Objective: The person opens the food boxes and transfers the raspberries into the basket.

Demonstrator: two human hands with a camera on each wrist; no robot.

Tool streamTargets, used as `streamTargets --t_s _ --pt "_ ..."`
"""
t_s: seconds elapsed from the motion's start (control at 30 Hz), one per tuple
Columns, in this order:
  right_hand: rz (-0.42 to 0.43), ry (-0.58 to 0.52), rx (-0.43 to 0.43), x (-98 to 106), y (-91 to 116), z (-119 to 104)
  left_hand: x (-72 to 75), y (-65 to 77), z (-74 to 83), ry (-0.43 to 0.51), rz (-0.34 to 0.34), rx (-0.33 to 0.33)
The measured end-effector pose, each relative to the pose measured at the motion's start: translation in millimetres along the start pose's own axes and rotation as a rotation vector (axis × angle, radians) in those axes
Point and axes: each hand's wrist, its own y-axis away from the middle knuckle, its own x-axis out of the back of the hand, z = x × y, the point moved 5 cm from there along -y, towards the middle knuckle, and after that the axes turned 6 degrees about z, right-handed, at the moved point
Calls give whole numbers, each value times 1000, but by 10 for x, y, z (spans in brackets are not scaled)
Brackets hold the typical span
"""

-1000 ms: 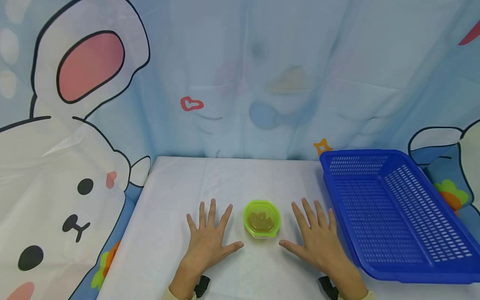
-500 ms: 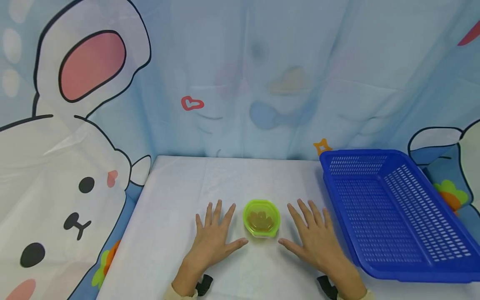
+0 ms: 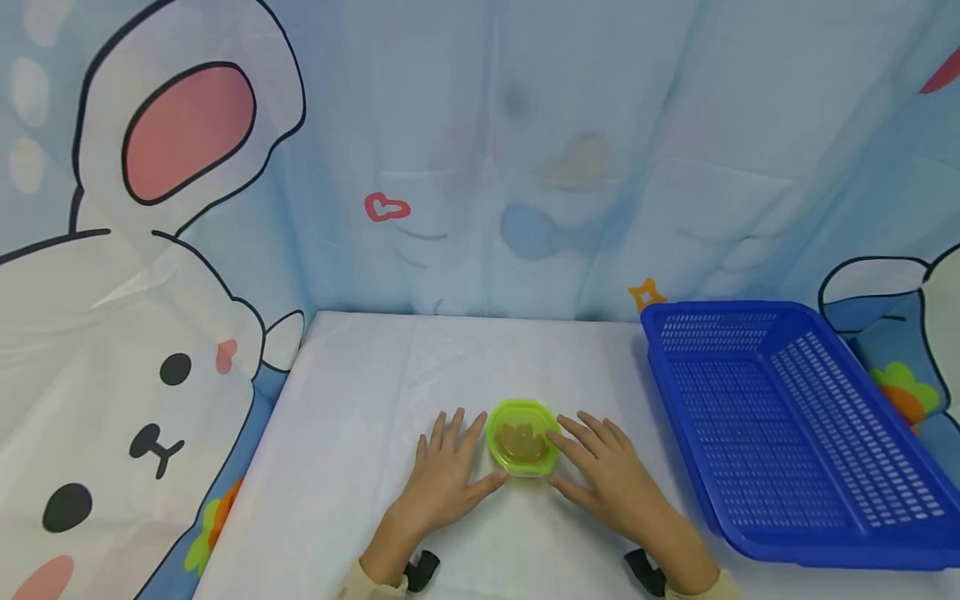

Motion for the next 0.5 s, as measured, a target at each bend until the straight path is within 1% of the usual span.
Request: streamTargets --t_s 0.1,0.2,0.5 --pt "4 -4 28 -25 -5 -14 -23 -7 17 11 -7 1" --pt "5 -8 39 -47 -4 -14 -44 -13 25 19 -17 2" --pt "-9 -18 26 -92 -19 -3 -113 -41 31 36 -42 18"
